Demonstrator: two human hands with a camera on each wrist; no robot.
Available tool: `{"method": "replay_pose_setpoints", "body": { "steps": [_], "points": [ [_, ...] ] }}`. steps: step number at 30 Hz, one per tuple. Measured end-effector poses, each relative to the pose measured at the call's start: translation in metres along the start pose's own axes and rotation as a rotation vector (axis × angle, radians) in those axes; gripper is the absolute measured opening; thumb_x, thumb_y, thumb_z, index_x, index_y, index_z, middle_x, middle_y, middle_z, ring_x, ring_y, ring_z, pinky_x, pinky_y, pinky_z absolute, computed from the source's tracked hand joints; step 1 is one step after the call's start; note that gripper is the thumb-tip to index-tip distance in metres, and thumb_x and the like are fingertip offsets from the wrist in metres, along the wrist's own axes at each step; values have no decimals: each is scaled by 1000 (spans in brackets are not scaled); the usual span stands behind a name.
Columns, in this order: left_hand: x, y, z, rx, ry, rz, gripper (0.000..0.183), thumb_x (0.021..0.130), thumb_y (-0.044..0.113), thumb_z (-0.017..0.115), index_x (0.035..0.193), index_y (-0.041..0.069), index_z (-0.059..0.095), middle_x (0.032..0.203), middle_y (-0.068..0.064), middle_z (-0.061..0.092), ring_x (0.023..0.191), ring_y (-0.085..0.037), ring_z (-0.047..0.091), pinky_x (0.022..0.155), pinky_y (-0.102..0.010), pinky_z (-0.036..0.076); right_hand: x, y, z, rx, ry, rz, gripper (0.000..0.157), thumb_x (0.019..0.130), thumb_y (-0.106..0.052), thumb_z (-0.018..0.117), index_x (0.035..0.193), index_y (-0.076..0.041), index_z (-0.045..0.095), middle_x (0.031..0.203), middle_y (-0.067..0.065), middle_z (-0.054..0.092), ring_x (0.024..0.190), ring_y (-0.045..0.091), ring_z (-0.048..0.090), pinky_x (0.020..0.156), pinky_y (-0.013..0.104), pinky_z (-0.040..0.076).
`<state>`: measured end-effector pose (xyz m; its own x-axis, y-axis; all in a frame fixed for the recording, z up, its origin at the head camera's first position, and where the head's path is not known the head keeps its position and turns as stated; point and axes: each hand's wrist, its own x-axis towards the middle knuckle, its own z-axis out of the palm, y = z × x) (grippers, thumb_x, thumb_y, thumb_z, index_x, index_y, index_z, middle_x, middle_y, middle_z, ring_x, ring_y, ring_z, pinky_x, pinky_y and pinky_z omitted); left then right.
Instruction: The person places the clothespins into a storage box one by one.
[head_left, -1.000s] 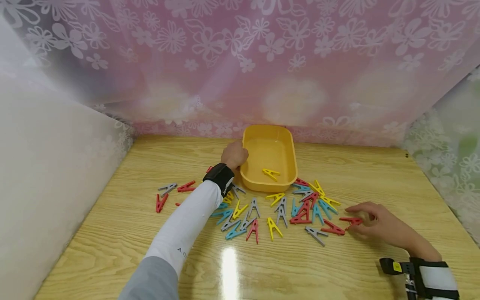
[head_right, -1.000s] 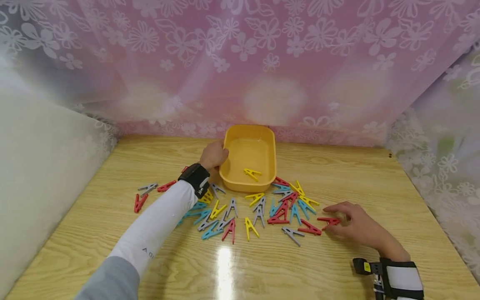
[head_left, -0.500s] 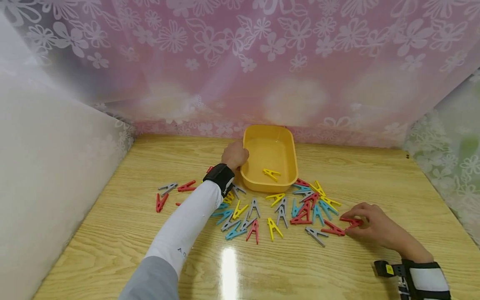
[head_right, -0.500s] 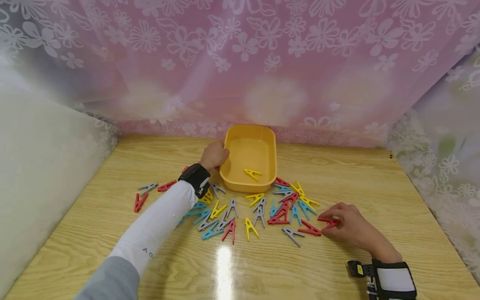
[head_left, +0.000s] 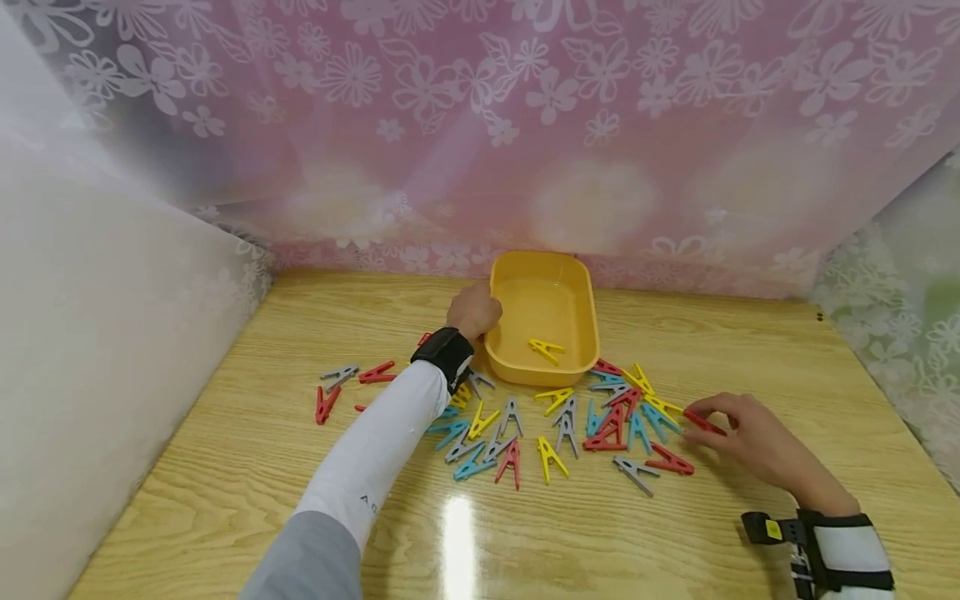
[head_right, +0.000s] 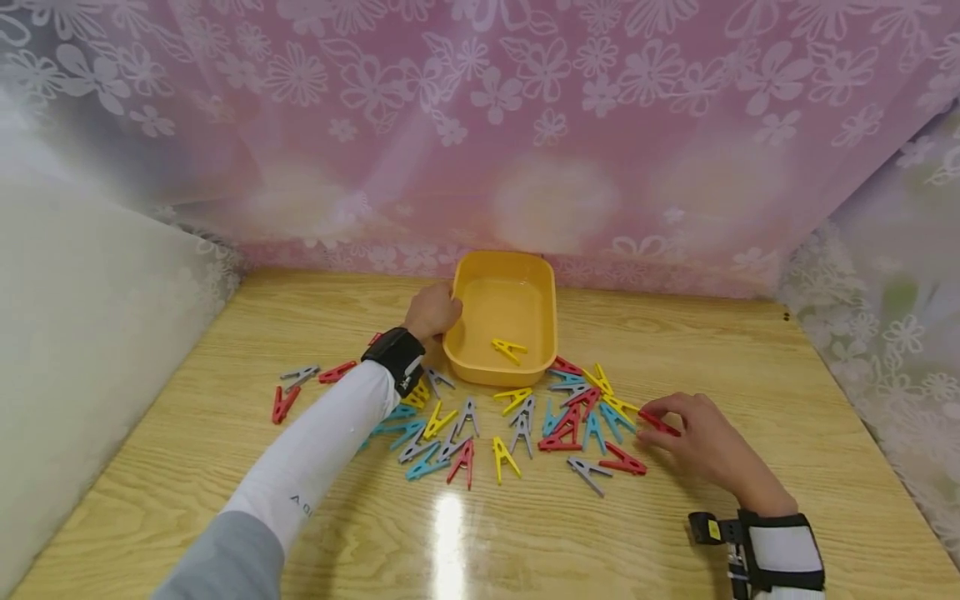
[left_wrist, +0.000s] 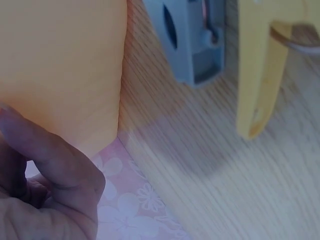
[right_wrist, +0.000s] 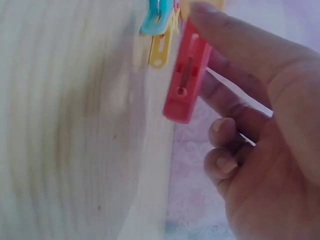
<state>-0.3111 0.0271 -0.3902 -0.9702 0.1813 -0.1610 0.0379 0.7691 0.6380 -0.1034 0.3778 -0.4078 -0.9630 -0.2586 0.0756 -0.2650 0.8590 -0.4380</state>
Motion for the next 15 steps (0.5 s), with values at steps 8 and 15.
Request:
{"method": "replay_pose_setpoints", "body": {
  "steps": [8, 15],
  "points": [
    [0, -1, 0, 16, 7, 8, 20, 96, 14, 45, 109, 3, 55, 81, -12, 60, 59, -23, 60, 44, -29, 47, 18, -10, 2, -41, 133, -23, 33, 84, -24, 74, 109, -3, 68, 104, 13, 65, 81, 23, 46, 65, 36, 34],
    [0, -2, 0, 26, 23, 19, 19, 95, 14, 46, 107, 4, 57, 81, -11, 60, 62, -23, 59, 47, -29, 46, 38, -25, 4, -31, 244, -47, 33, 87, -22, 71, 114, -3, 67, 107, 15, 63, 83, 25, 44, 67, 37, 32]
  ]
}}
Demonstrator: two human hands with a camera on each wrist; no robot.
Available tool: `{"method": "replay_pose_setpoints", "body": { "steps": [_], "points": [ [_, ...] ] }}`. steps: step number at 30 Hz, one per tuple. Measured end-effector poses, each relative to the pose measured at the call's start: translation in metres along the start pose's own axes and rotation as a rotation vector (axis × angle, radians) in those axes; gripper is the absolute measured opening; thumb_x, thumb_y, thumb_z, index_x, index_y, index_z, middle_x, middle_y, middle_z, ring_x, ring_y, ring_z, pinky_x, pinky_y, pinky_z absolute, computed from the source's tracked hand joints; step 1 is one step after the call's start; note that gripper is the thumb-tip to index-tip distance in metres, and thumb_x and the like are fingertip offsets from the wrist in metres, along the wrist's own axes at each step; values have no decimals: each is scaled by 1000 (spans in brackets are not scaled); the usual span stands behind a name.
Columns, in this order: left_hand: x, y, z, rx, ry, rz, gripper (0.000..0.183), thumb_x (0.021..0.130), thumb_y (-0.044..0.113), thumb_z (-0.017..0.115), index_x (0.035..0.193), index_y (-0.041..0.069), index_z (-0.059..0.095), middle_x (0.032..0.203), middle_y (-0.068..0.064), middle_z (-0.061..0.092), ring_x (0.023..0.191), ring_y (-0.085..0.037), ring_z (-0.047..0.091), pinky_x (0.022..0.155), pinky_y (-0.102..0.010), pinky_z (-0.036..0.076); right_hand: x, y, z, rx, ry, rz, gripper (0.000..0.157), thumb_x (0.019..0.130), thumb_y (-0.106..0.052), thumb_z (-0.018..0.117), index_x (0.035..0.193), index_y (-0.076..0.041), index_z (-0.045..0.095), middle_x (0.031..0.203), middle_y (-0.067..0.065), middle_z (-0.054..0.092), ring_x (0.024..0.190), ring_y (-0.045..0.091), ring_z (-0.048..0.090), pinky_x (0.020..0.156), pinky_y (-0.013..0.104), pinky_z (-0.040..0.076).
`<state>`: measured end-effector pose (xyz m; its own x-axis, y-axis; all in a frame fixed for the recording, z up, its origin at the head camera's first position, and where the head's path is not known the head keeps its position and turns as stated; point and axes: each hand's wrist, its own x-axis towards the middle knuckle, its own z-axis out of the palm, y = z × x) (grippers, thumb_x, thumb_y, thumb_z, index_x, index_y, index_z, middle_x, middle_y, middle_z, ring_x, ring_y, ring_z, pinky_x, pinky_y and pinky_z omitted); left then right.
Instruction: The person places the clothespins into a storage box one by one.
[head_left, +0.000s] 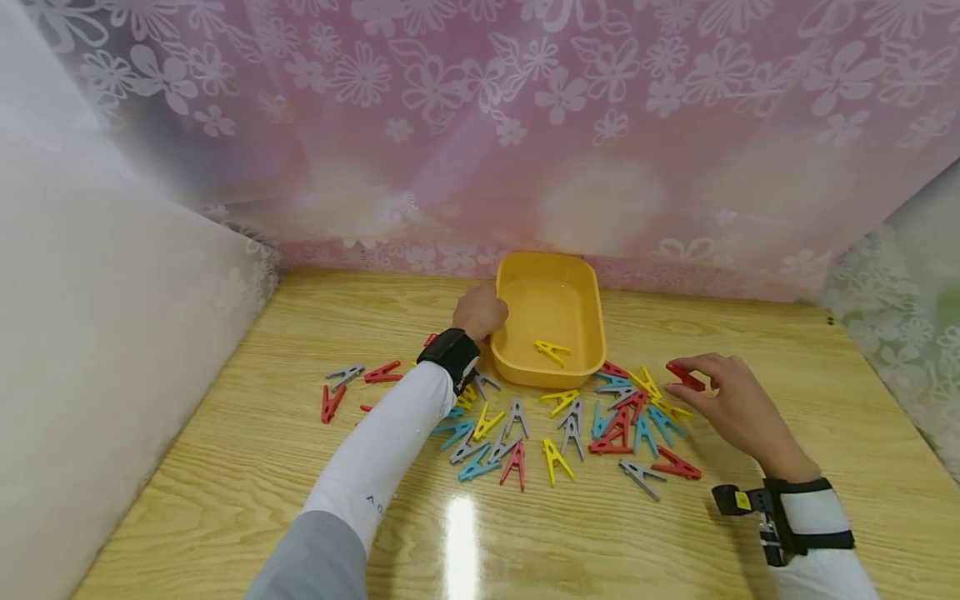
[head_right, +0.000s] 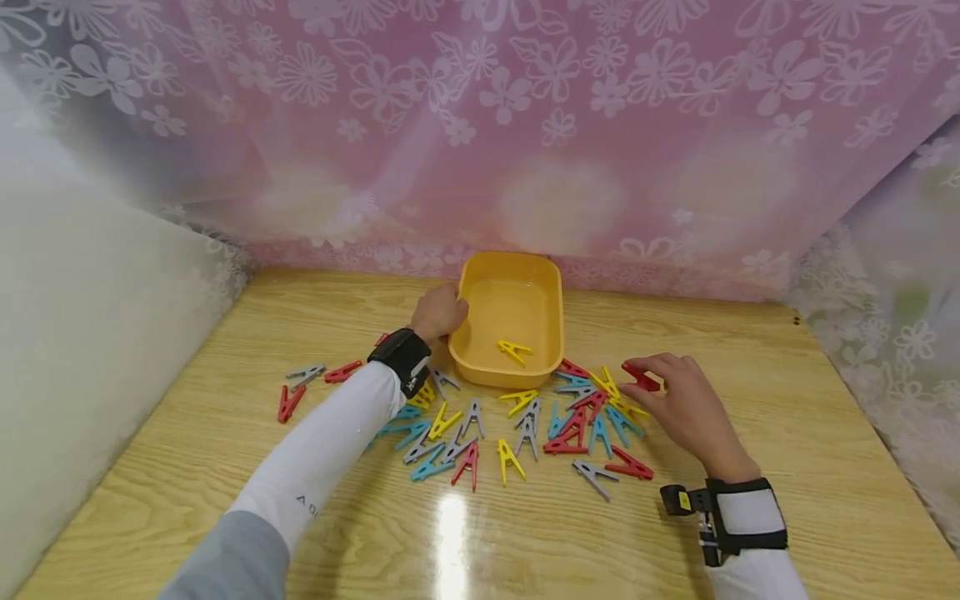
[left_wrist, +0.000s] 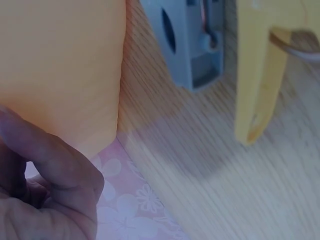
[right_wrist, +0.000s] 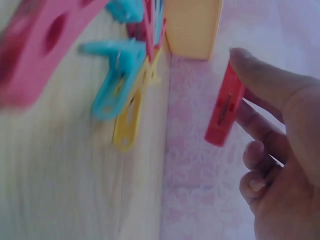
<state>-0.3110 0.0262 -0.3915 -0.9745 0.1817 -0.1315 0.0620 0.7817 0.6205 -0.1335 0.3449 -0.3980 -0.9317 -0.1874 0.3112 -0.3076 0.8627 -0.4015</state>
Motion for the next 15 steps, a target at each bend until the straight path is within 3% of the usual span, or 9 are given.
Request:
{"method": "replay_pose_setpoints", "body": {
  "steps": [5, 15],
  "points": [
    [-1, 0, 0, 15, 9, 17, 19, 95, 15, 46, 107, 3, 56, 83, -11, 59, 66, -24, 59, 53, -29, 46, 17, -8, 6, 1, 72, -19, 36, 88, -19, 71, 118, -1, 64, 107, 18, 62, 79, 25, 43, 65, 37, 32],
    [0, 1, 1, 37, 11, -2, 21, 96, 15, 46, 110, 3, 56, 88, -10, 57, 73, -24, 58, 62, -31, 48, 59, -28, 19, 59, 68, -34, 38, 90, -21, 68, 121, 0, 62, 110, 17, 61, 81, 27, 48, 67, 40, 39]
  ]
}}
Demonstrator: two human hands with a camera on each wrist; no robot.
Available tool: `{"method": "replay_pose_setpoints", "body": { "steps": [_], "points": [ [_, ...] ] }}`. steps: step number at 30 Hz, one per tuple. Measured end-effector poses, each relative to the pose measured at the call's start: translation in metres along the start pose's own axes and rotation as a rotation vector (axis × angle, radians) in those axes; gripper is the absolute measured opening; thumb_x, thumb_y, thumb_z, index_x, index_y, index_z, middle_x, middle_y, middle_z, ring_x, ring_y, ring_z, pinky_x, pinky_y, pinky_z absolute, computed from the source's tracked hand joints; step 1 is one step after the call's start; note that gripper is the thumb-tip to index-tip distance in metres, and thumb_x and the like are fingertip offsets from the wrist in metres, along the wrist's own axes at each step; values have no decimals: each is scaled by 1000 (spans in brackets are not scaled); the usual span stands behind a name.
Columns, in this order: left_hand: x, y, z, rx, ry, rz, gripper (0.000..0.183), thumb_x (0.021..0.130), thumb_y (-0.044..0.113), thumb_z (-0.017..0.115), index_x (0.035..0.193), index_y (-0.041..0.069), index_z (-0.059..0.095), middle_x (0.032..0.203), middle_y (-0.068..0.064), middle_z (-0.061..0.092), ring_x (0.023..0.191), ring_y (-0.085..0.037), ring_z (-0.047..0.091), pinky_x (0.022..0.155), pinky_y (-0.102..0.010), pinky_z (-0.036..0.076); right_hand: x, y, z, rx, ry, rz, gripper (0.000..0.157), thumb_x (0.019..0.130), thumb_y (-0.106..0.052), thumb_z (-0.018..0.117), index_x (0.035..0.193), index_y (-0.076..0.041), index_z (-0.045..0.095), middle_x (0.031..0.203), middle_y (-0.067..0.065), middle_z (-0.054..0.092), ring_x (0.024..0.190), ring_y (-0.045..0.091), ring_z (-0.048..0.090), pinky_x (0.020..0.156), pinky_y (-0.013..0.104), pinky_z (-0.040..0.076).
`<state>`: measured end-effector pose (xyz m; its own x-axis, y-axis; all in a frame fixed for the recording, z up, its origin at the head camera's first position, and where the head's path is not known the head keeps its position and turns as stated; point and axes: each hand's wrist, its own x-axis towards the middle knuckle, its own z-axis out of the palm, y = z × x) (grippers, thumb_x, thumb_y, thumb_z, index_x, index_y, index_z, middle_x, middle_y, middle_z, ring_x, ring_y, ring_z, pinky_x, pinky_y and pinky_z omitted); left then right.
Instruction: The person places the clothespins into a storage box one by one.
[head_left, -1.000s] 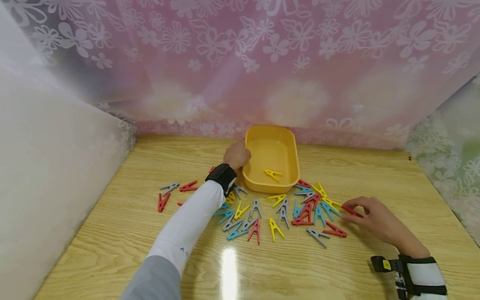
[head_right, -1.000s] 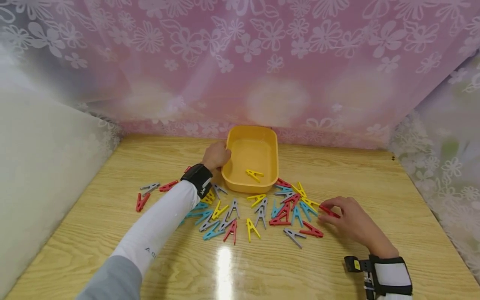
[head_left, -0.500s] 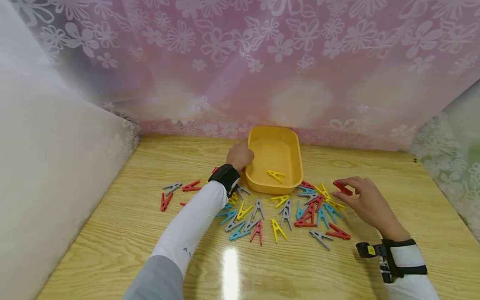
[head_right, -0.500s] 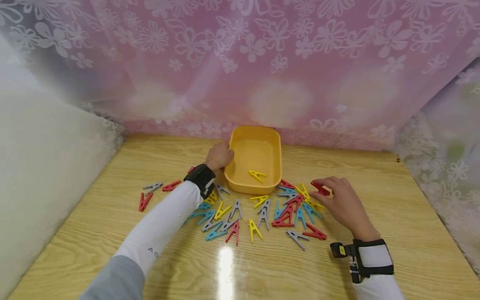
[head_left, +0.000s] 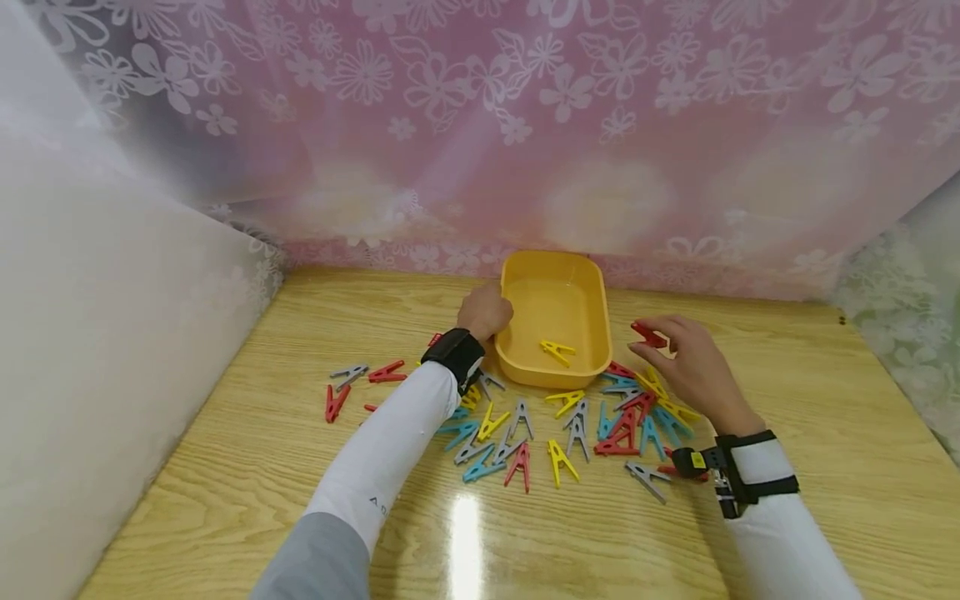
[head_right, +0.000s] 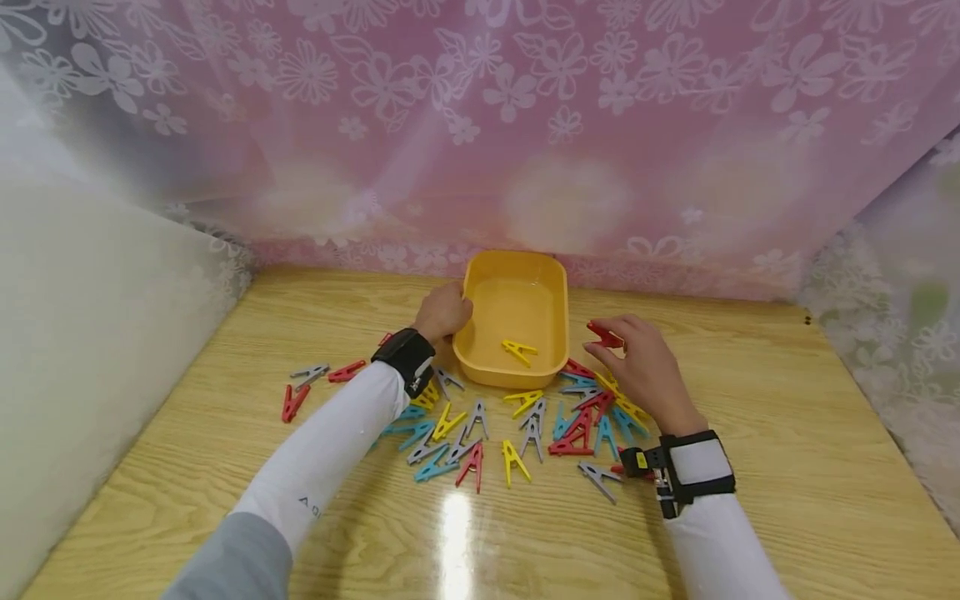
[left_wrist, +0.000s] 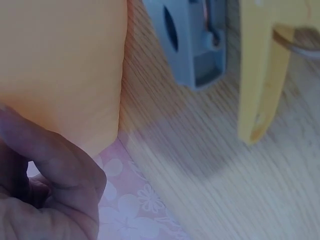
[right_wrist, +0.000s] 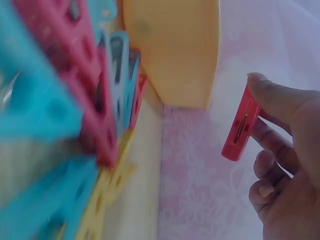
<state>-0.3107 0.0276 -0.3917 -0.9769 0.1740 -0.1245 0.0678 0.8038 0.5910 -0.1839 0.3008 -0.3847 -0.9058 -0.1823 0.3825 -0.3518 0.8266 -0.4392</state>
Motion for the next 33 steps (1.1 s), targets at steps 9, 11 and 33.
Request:
{"method": "replay_pose_setpoints", "body": {
  "steps": [9, 11, 33],
  "points": [
    [-1, 3, 2, 21, 18, 6, 21, 96, 15, 47, 111, 5, 59, 87, -8, 59, 72, -22, 58, 63, -31, 50, 36, -20, 19, -11, -54, 8, 36, 90, -19, 69, 120, -1, 63, 110, 18, 61, 84, 30, 50, 72, 43, 42],
    [-2, 4, 2, 32, 19, 5, 22, 97, 16, 47, 112, 5, 58, 87, -8, 58, 71, -22, 58, 62, -30, 50, 41, -22, 25, 7, -66, 18, 36, 89, -18, 69, 121, 0, 62, 111, 18, 61, 87, 31, 50, 74, 45, 43],
    [-5, 3, 3, 54, 31, -14, 24, 98, 17, 47, 115, 5, 57, 88, -8, 57, 73, -21, 57, 63, -29, 49, 69, -39, 67, -123, -254, 43, 42, 85, -18, 74, 122, 0, 63, 116, 19, 63, 98, 34, 47, 86, 47, 37]
  ]
}}
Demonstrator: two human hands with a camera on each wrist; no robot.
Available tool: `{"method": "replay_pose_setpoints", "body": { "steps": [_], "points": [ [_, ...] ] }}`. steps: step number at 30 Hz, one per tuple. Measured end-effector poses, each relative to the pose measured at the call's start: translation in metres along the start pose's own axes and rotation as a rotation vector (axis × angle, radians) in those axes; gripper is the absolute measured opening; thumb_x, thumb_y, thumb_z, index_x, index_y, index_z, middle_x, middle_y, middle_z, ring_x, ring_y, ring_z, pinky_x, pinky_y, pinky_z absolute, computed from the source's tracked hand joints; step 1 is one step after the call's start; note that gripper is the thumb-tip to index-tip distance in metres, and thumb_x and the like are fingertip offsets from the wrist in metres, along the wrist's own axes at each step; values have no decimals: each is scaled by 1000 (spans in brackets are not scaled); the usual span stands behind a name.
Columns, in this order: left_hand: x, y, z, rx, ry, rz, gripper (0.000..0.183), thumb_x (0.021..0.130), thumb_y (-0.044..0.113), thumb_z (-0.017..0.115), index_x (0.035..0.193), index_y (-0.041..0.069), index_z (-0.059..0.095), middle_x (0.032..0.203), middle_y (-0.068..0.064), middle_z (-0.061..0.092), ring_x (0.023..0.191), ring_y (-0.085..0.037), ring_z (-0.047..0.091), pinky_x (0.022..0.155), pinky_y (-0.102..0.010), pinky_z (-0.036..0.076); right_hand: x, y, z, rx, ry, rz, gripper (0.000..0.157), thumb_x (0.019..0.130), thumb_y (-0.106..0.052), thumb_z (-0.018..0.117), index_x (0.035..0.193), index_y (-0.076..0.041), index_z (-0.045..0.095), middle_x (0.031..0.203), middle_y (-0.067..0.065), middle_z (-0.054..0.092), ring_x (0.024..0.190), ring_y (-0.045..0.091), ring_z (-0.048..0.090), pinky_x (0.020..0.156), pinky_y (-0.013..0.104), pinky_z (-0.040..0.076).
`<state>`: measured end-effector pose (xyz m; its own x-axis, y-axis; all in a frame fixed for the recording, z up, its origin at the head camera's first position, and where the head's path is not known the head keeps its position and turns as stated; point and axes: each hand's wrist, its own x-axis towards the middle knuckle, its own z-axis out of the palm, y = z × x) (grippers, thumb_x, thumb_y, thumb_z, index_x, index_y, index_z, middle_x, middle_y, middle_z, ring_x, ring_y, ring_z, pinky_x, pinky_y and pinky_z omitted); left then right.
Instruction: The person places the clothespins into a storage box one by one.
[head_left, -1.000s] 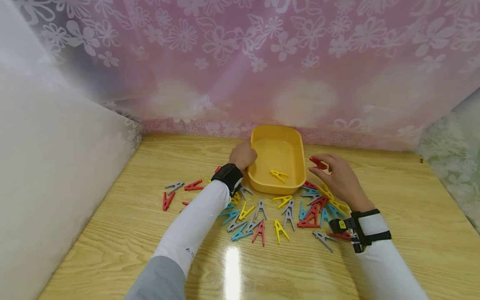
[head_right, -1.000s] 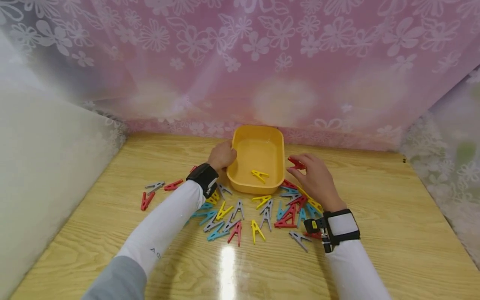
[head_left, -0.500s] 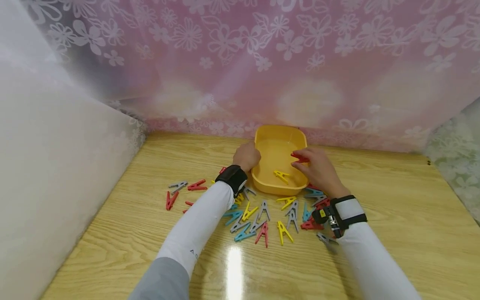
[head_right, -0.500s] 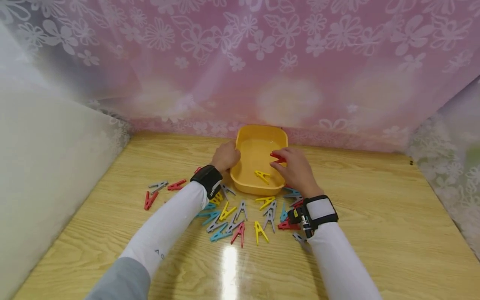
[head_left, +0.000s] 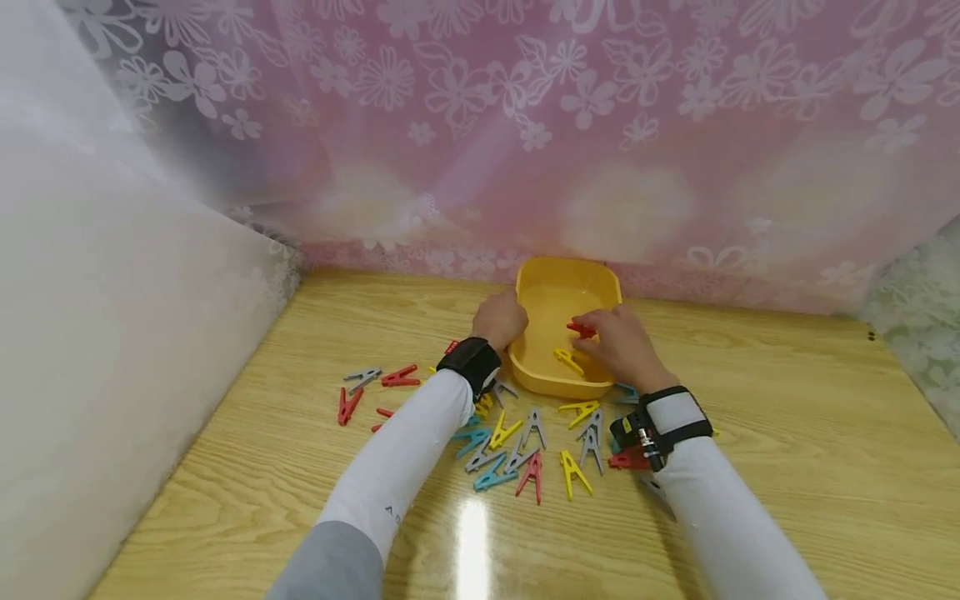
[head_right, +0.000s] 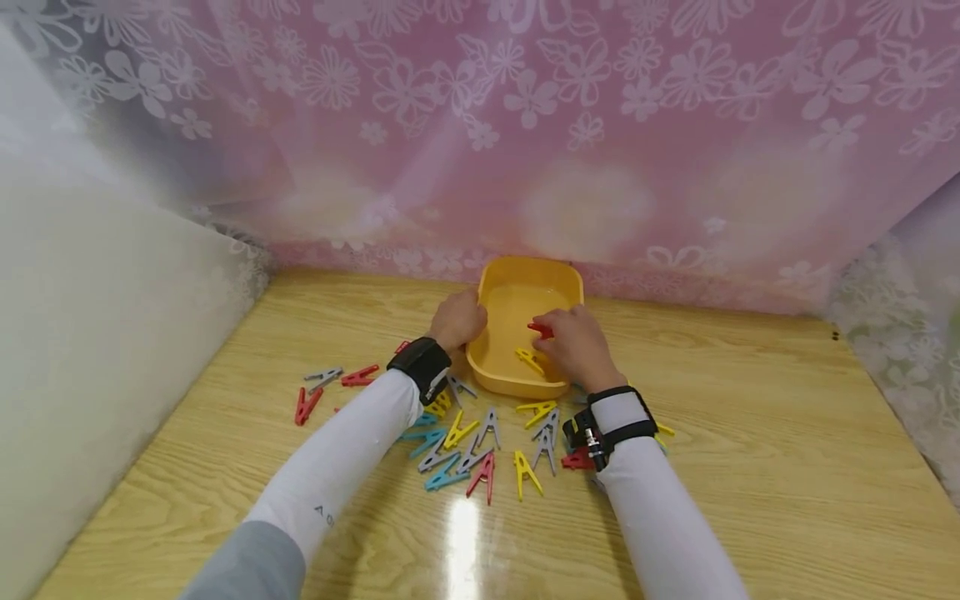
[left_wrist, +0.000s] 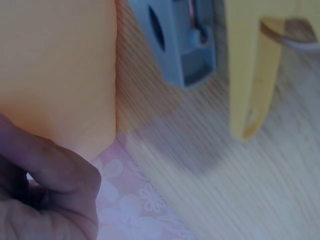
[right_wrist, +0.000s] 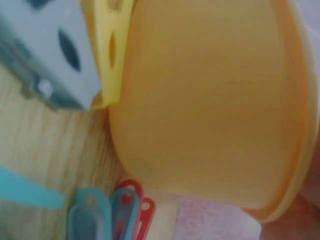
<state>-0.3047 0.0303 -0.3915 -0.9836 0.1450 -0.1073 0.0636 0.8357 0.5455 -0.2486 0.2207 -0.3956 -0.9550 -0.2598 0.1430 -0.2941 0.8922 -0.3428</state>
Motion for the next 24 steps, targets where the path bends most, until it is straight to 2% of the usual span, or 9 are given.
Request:
{"method": "replay_pose_setpoints", "body": {
  "steps": [4, 11, 14, 19, 24],
  "points": [
    [1, -1, 2, -5, 7, 13, 27, 99, 17, 46, 120, 4, 57, 89, -8, 58, 72, -20, 58, 63, -30, 50, -2, -1, -1, 5, 10, -28, 47, 85, -17, 74, 125, 2, 60, 123, 22, 58, 101, 38, 46, 90, 51, 34],
    [4, -3, 2, 12, 11, 26, 24, 98, 16, 46, 116, 5, 58, 89, -8, 59, 74, -21, 58, 66, -31, 50, -14, 5, -8, 104, 117, -53, 31, 92, -11, 64, 121, 1, 63, 122, 21, 57, 111, 40, 46, 98, 54, 31],
    [5, -4, 1, 24, 14, 36, 23, 97, 15, 46, 114, 5, 59, 90, -8, 59, 75, -21, 57, 68, -31, 50, -22, 9, -13, 143, 143, -32, 30, 95, -14, 59, 121, 0, 62, 124, 21, 56, 113, 39, 45, 96, 54, 33],
    [6, -5, -3, 27, 20, 48, 21, 96, 14, 46, 111, 6, 59, 90, -8, 59, 77, -22, 57, 70, -32, 49, -36, 20, -21, 189, 198, -12, 30, 97, -15, 57, 122, 0, 61, 126, 19, 55, 114, 38, 45, 86, 52, 41],
    [7, -6, -5, 23, 22, 60, 22, 96, 14, 46, 112, 6, 59, 91, -8, 59, 77, -22, 58, 70, -33, 49, -51, 33, -26, 216, 223, -26, 28, 96, -11, 56, 122, 0, 61, 124, 20, 55, 111, 37, 45, 79, 49, 40]
  ]
}}
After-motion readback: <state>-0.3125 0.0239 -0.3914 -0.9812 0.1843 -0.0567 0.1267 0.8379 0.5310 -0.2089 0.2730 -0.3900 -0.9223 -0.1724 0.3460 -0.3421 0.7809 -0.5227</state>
